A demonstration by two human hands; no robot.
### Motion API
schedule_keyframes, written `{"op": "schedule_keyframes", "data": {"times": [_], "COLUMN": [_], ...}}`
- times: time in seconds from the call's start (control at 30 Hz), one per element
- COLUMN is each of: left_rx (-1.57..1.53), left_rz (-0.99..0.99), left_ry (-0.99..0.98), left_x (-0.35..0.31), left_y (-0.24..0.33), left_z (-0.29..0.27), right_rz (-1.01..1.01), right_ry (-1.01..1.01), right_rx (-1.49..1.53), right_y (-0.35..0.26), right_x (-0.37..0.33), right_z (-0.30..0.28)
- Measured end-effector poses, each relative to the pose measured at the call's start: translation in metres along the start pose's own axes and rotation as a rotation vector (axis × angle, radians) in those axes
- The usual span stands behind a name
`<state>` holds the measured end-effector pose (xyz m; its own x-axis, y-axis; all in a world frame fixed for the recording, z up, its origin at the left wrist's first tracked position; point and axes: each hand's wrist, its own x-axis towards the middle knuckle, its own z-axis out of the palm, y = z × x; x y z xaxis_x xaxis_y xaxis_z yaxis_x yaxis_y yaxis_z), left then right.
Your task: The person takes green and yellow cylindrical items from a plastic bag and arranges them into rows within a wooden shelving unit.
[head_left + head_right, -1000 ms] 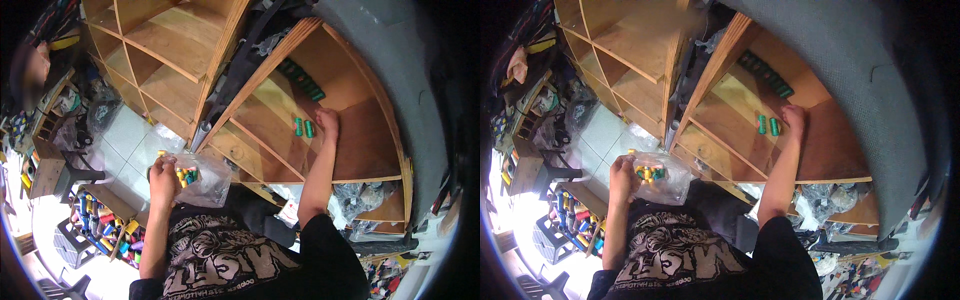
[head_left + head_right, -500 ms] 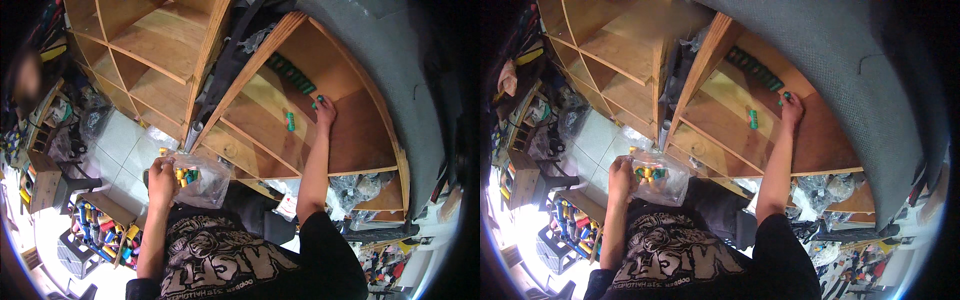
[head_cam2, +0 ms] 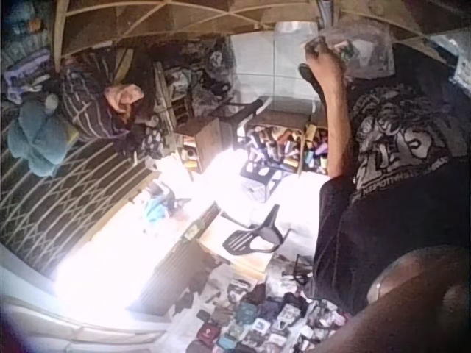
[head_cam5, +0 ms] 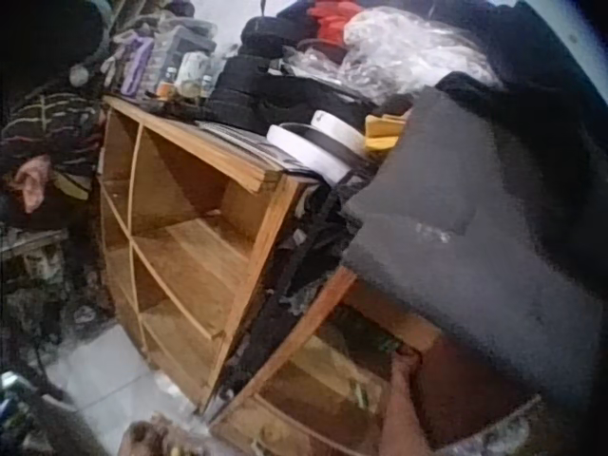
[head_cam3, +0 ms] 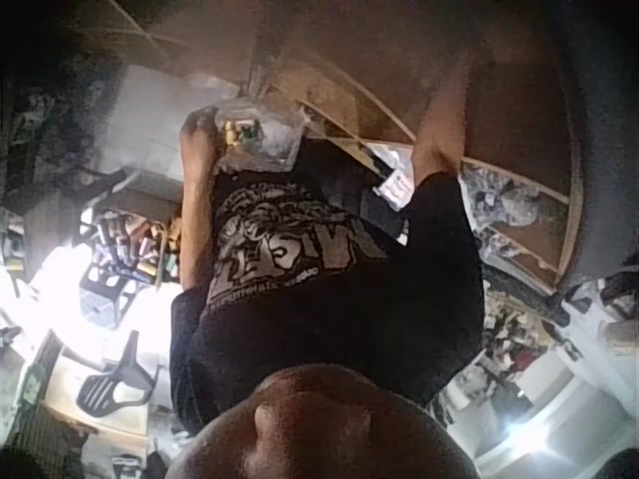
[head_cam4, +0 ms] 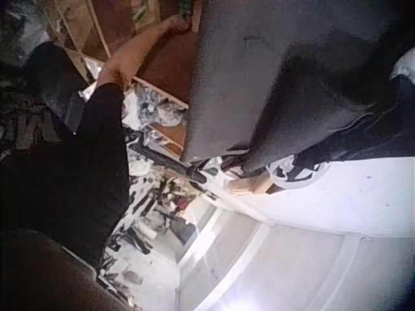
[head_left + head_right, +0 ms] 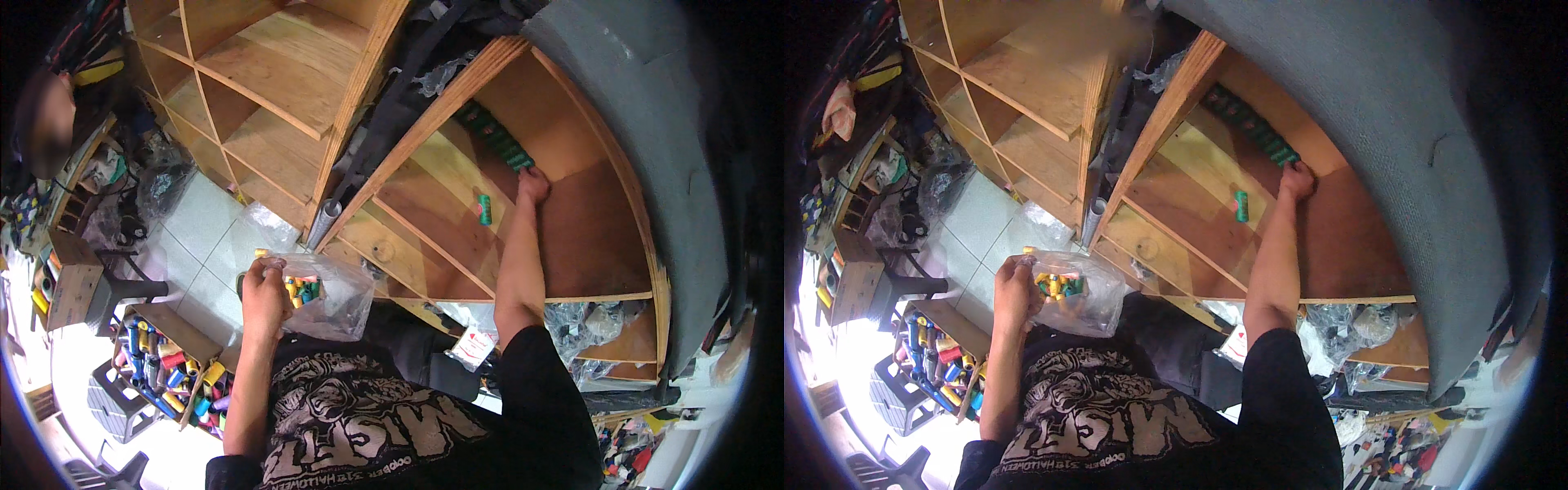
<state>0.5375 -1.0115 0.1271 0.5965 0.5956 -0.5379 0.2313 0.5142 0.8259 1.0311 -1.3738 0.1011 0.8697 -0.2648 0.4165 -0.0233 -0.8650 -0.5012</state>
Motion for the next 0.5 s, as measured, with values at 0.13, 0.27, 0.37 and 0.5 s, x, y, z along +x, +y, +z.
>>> {"op": "schedule_keyframes", "data": {"times": [0.13,0.27,0.37,0.5], "left_rx": [0.011,0.024,0.015,0.046], "left_rz": [0.015,-0.008,-0.046,-0.024], "left_ry": [0.019,0.034,0.027,0.004], "left_x": [-0.001,-0.003,-0.003,-0.001], "left_y": [0.001,0.008,0.013,0.013], "left_z": [-0.004,-0.002,-0.004,0.0], "right_rz": [-0.038,0.021,0.08,-0.054], "right_ry": [0.009,-0.111,-0.466,-0.818], "right_rx": [0.115,0.219,0.289,0.061], "right_y": [-0.004,-0.022,-0.046,-0.107], "right_x": [-0.004,-0.03,-0.064,-0.138], "right_z": [0.006,-0.023,-0.058,-0.114]}}
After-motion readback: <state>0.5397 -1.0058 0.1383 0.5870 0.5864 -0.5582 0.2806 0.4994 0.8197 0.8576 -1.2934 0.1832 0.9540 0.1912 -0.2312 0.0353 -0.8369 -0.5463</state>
